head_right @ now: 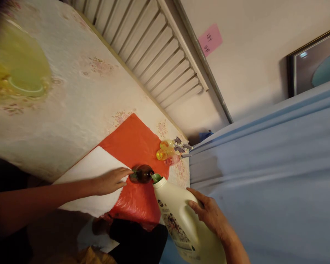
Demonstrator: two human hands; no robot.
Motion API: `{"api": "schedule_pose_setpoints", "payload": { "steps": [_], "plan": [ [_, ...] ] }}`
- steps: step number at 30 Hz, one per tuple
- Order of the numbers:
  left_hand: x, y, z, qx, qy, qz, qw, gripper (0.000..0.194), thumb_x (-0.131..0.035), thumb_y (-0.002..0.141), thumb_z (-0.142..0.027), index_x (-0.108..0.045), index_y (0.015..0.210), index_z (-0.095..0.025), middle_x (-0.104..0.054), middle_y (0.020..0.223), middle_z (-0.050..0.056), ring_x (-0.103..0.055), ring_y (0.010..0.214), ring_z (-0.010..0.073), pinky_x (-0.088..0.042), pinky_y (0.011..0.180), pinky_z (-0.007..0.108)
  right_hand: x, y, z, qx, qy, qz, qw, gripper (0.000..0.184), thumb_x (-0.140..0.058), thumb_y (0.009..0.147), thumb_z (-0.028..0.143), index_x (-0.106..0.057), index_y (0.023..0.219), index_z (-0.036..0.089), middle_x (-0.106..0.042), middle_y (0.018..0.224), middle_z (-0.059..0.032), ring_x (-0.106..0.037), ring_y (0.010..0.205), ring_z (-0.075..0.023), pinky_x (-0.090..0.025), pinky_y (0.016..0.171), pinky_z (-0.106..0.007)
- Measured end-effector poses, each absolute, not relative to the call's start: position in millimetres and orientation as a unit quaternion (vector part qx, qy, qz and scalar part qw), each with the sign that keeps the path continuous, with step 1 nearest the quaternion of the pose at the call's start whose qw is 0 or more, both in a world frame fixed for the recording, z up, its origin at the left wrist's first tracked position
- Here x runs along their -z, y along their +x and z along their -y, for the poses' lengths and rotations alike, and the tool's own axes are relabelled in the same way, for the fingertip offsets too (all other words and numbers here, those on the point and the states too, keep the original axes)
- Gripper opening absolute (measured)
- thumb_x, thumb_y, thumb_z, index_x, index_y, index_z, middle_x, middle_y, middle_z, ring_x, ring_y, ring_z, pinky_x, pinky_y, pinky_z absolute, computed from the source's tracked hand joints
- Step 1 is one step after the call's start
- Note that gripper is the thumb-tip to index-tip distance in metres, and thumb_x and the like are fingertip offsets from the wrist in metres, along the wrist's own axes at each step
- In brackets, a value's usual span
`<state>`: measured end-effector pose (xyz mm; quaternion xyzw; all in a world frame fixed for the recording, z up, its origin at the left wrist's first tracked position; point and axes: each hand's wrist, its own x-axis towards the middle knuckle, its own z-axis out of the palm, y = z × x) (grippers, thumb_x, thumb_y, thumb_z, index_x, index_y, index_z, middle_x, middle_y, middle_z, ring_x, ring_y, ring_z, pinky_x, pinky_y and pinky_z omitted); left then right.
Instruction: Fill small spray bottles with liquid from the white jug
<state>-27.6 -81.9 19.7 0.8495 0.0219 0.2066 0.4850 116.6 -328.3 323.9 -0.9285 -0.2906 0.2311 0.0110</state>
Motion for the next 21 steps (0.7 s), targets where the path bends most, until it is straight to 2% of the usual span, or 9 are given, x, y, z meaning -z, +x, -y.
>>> {"api": "schedule_pose_setpoints", "payload": {
  "steps": [11, 21],
  "plan": [
    [-19.3, -26.9, 82.0, -0.212, 0.844, -0.023, 0.493, 0.047, -0.052, 0.075, -0.009, -0.057, 0.122, -0.016, -0.064, 0.124, 0.012, -0.059, 0.116, 0.0272, -0.045, 0.104, 0.041, -326.1, 115.3, 327.8, -0.226, -0.929, 0.293, -0.001, 0.070, -0.051, 0.085, 0.062, -0.054, 0.140, 0.018, -0.055, 0.066, 0.0009, -0.049, 0.059, -0.0151, -0.044, 0.058, -0.028],
    [-23.6, -28.9, 81.6, -0.212, 0.845, -0.021, 0.490, 0.044, -0.052, 0.075, -0.009, -0.058, 0.118, -0.016, -0.065, 0.120, 0.011, -0.060, 0.114, 0.0270, -0.046, 0.101, 0.040, -327.1, 114.9, 325.5, -0.227, -0.927, 0.299, -0.005, 0.068, -0.051, 0.086, 0.061, -0.054, 0.140, 0.019, -0.061, 0.071, -0.0006, -0.050, 0.058, -0.0151, -0.045, 0.060, -0.029]
  ]
}}
